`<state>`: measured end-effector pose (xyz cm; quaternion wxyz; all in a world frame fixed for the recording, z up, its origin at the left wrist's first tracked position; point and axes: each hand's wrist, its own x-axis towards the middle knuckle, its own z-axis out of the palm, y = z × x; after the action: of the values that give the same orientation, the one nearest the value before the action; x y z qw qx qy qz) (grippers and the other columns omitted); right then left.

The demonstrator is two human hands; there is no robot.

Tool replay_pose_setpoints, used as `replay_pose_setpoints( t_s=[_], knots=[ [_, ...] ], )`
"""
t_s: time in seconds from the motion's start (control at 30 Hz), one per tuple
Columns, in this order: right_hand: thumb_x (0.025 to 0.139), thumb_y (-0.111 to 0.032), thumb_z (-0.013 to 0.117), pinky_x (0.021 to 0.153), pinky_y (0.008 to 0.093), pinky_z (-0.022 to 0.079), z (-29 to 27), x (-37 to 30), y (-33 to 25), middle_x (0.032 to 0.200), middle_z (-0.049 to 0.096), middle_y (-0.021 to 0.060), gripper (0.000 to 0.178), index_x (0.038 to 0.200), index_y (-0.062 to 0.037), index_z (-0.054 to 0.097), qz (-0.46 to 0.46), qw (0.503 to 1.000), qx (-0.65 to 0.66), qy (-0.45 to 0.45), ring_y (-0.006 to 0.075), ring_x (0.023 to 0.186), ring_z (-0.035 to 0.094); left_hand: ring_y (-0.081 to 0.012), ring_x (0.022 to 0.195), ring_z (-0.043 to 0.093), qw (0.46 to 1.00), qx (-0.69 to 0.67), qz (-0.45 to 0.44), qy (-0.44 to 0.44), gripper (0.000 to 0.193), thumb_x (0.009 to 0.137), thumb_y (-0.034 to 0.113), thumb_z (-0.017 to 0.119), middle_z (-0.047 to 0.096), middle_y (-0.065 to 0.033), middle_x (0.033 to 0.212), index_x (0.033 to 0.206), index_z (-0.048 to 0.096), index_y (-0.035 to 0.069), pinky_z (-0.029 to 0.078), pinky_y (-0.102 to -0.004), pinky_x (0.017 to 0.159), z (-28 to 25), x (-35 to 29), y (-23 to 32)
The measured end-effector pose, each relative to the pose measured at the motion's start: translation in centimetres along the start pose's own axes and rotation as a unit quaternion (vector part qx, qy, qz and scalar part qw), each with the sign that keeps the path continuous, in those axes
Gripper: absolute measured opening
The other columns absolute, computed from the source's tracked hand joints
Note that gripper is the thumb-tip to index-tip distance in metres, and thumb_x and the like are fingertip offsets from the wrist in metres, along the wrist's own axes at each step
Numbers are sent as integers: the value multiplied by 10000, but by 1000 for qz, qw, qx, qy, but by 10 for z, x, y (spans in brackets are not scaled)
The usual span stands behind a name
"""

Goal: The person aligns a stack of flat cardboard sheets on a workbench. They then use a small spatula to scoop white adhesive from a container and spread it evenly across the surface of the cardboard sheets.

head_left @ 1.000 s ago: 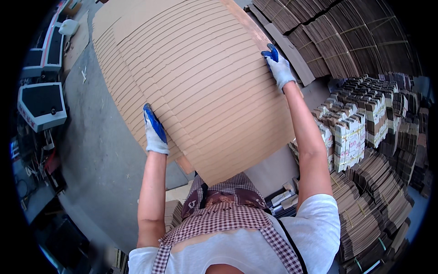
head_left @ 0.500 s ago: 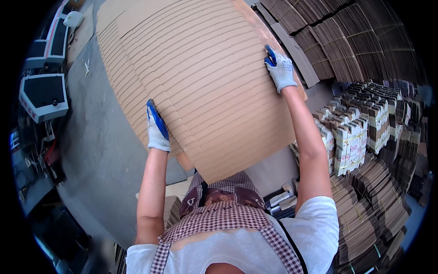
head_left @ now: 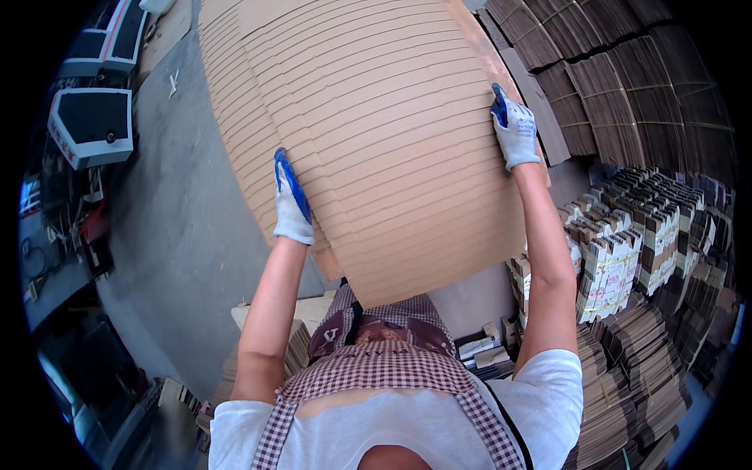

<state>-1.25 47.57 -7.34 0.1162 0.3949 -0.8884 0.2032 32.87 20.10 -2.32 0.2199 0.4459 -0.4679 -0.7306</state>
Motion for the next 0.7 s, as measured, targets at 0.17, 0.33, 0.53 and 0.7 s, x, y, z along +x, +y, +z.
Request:
replay_pose_setpoints(
  t_s=[0.17, 0.33, 0.53, 0.7],
  knots=[
    [882, -144, 666, 788, 431, 516, 2, -1, 2, 856, 697, 120, 451, 1333, -157, 643, 0, 1000, -16, -14, 289, 783, 661, -201, 1408, 420, 1000, 5, -3, 1, 638, 1087, 480, 354, 375, -81, 1574, 1577, 288, 77, 363, -349, 1173, 4, -1, 3],
    [900, -161, 656, 819, 439, 521, 3, -6, 0, 932, 715, 135, 442, 1341, -137, 631, 33, 999, 4, -34, 318, 855, 671, -207, 1442, 379, 999, -22, -43, 2, 620, 1063, 401, 439, 352, -91, 1596, 1575, 301, 80, 334, -334, 1185, -1, -4, 9],
    [934, -221, 643, 946, 407, 511, 2, 5, -9, 1193, 691, 182, 455, 1372, -105, 602, 210, 960, 185, 10, 344, 1087, 660, -247, 1487, 326, 964, 234, 124, 21, 714, 945, 183, 696, 350, -137, 1605, 1555, 342, 69, 296, -346, 1203, -16, 9, -5],
    [955, -263, 605, 1017, 404, 485, -1, 11, -24, 1313, 651, 150, 457, 1397, -148, 587, 273, 934, 213, -92, 340, 1204, 617, -307, 1481, 336, 873, 443, 205, 8, 761, 871, 138, 752, 372, -161, 1591, 1537, 385, 101, 317, -374, 1198, -19, 10, -7]
  ],
)
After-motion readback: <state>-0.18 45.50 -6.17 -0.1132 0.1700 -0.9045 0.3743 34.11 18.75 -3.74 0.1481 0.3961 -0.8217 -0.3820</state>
